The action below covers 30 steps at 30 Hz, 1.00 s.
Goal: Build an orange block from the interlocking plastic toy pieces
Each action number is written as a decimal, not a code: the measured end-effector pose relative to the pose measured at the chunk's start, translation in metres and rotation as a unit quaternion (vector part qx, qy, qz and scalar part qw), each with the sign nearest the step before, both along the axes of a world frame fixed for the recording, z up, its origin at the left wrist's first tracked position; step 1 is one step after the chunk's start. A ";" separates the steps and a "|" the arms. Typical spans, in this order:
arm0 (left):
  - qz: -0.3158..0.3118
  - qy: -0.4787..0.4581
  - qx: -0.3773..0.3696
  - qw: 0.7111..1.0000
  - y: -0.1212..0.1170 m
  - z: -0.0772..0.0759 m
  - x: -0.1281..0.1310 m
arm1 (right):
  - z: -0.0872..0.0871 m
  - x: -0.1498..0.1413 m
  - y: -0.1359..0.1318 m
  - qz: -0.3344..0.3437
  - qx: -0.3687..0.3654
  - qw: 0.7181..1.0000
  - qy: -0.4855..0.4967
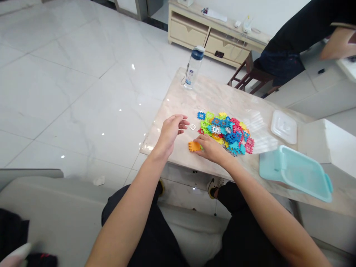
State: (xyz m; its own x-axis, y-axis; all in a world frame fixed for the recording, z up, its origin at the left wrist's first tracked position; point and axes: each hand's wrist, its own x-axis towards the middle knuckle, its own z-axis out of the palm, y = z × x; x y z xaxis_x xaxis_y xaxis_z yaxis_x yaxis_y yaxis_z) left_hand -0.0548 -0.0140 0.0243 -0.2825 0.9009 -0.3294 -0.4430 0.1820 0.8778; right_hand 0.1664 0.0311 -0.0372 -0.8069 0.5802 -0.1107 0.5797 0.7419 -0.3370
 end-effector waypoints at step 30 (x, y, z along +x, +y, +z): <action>-0.009 0.068 0.026 0.997 0.004 0.003 0.014 | -0.007 -0.014 0.006 -0.023 -0.002 0.994 -0.106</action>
